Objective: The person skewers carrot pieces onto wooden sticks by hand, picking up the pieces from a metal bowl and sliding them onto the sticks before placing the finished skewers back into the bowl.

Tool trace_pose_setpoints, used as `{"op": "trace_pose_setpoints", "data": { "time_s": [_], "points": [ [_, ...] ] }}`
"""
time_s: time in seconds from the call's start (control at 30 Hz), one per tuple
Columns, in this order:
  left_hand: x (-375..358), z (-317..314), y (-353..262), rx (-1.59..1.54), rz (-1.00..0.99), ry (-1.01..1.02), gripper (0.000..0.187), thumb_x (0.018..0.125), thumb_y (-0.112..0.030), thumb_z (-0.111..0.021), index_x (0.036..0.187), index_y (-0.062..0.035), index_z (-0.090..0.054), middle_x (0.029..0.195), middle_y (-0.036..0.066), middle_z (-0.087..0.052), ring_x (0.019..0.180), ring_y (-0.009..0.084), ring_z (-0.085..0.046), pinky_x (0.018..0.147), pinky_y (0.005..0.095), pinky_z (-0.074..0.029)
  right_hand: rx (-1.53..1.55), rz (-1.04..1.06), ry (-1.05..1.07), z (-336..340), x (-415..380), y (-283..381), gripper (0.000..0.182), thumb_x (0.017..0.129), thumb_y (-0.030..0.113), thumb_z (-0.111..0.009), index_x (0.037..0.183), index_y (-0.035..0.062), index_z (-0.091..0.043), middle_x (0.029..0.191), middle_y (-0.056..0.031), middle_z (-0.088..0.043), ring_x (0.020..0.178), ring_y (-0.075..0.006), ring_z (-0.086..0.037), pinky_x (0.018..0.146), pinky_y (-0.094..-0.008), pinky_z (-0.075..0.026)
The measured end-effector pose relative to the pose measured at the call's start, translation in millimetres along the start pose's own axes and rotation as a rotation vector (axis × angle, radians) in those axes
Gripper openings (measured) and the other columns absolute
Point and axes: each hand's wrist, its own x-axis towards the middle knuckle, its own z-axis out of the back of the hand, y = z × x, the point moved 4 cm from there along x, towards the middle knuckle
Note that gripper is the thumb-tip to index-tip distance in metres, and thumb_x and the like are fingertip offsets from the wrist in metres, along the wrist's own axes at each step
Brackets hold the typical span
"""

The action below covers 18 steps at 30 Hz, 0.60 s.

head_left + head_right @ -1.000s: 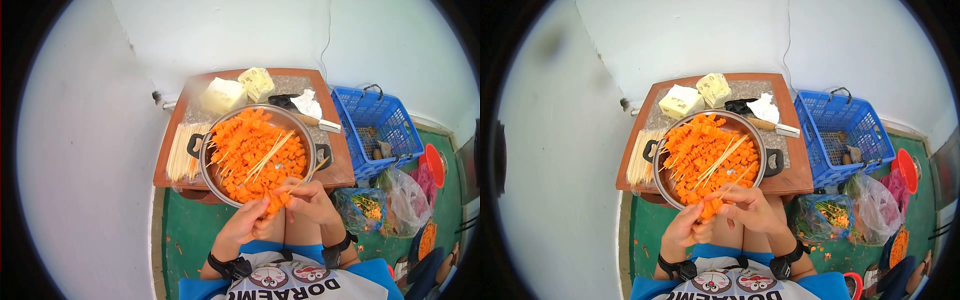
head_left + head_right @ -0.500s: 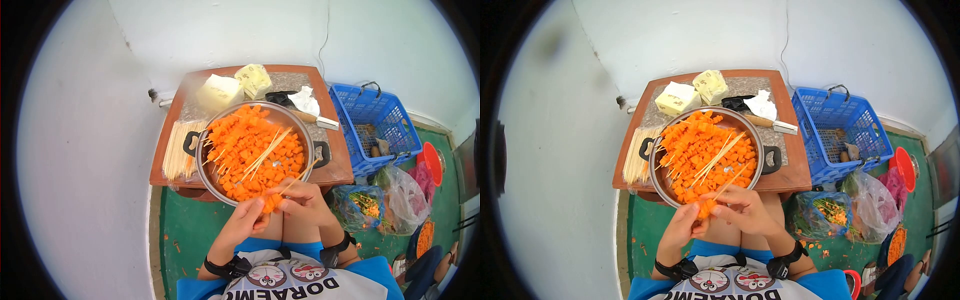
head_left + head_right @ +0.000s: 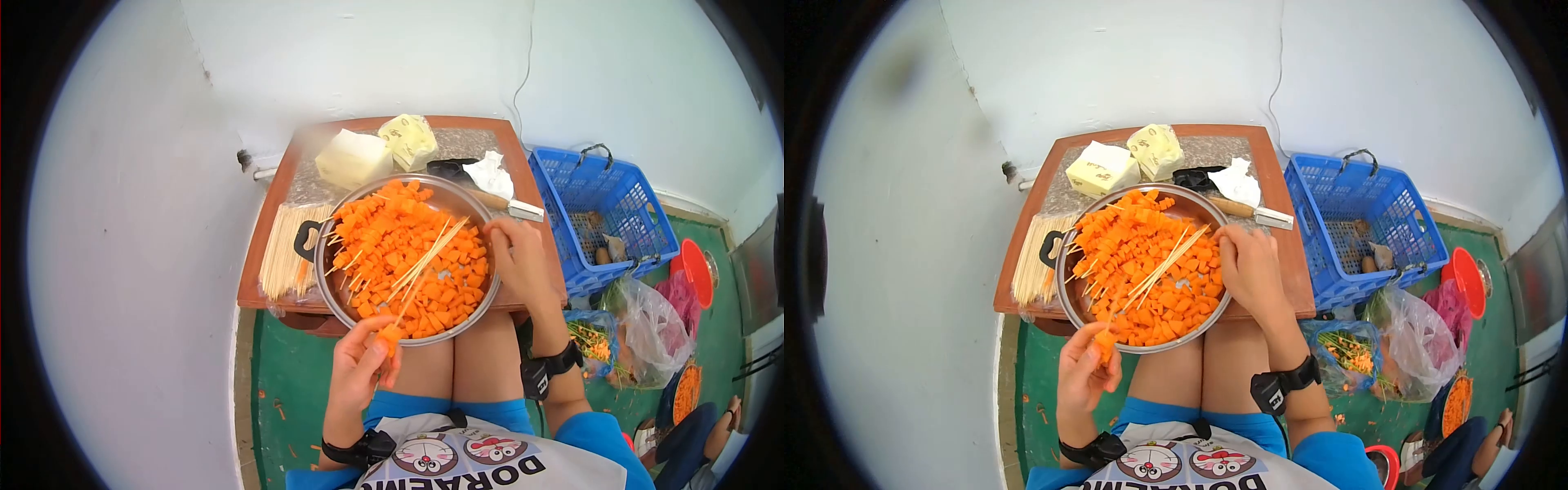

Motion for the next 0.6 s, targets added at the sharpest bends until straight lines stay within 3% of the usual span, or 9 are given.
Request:
{"op": "trace_pose_setpoints", "data": {
  "time_s": [0.07, 0.13, 0.17, 0.23, 0.33, 0.47, 0.6],
  "points": [
    [-1, 3, 1, 0.039, -0.029, -0.028, 0.032, 0.081, -0.025, -0.048, 0.102, -0.0011, -0.045, 0.058, 0.009, -0.046, 0.039, 0.0113, -0.041, 0.035, 0.0186, -0.032, -0.089, 0.013, 0.031, -7, 6, -2, 0.007, 0.07, 0.01, -0.051, 0.072, 0.006, -0.058, 0.069, -0.0064, -0.054, 0.073, -0.0239, -0.048, 0.078, -0.0395, -0.033],
    [-1, 4, 1, 0.078, -0.055, -0.052, 0.031, 0.081, -0.024, -0.048, 0.103, -0.0016, -0.044, 0.058, 0.009, -0.046, 0.039, 0.0113, -0.041, 0.035, 0.0187, -0.032, -0.341, 0.295, 0.041, -23, 8, -7, 0.007, 0.067, 0.01, -0.055, 0.068, 0.0065, -0.06, 0.072, -0.0057, -0.053, 0.082, -0.0223, -0.046, 0.089, -0.0467, -0.023],
    [0, 4, 1, 0.042, -0.072, -0.061, 0.032, 0.082, -0.024, -0.047, 0.104, -0.0019, -0.044, 0.058, 0.009, -0.046, 0.038, 0.0112, -0.041, 0.035, 0.0187, -0.032, -0.341, 0.297, 0.041, -28, 9, -10, 0.007, 0.067, 0.01, -0.055, 0.068, 0.0065, -0.06, 0.072, -0.0057, -0.053, 0.082, -0.0223, -0.046, 0.089, -0.0467, -0.023],
    [-1, 4, 1, 0.005, -0.09, -0.072, 0.032, 0.082, -0.025, -0.047, 0.105, -0.0022, -0.043, 0.057, 0.009, -0.046, 0.038, 0.011, -0.04, 0.035, 0.0187, -0.032, -0.668, 0.315, 0.125, -41, 10, -9, 0.007, 0.064, 0.01, -0.056, 0.067, 0.0048, -0.06, 0.072, -0.0059, -0.05, 0.087, -0.0223, -0.043, 0.093, -0.0532, -0.016],
    [-1, 7, 0, -0.05, -0.085, -0.078, 0.03, 0.083, -0.025, -0.045, 0.103, -0.0021, -0.044, 0.057, 0.009, -0.046, 0.037, 0.0103, -0.039, 0.034, 0.0184, -0.032, -0.79, 0.299, 0.205, -46, 6, 0, 0.007, 0.06, 0.009, -0.057, 0.064, 0.0039, -0.06, 0.071, -0.0061, -0.048, 0.089, -0.0248, -0.042, 0.094, -0.0555, -0.012],
    [0, 9, 4, 0.011, -0.041, -0.111, 0.026, 0.084, -0.022, -0.045, 0.097, 0.0005, -0.046, 0.056, 0.007, -0.046, 0.039, 0.0084, -0.039, 0.036, 0.0174, -0.03, -0.857, 0.282, 0.241, -52, 7, -5, 0.01, 0.06, 0.009, -0.056, 0.068, 0.0058, -0.063, 0.076, -0.0088, -0.052, 0.093, -0.0284, -0.042, 0.094, -0.0569, -0.007],
    [2, 11, 5, 0.065, -0.03, -0.165, 0.02, 0.083, -0.015, -0.044, 0.094, 0.0024, -0.046, 0.054, 0.004, -0.046, 0.04, 0.0069, -0.039, 0.037, 0.017, -0.028, -0.648, 0.285, 0.182, -41, 5, -6, 0.009, 0.06, 0.009, -0.055, 0.066, 0.0043, -0.06, 0.072, -0.0085, -0.054, 0.097, -0.0276, -0.042, 0.094, -0.0563, -0.007]
  ]
}}
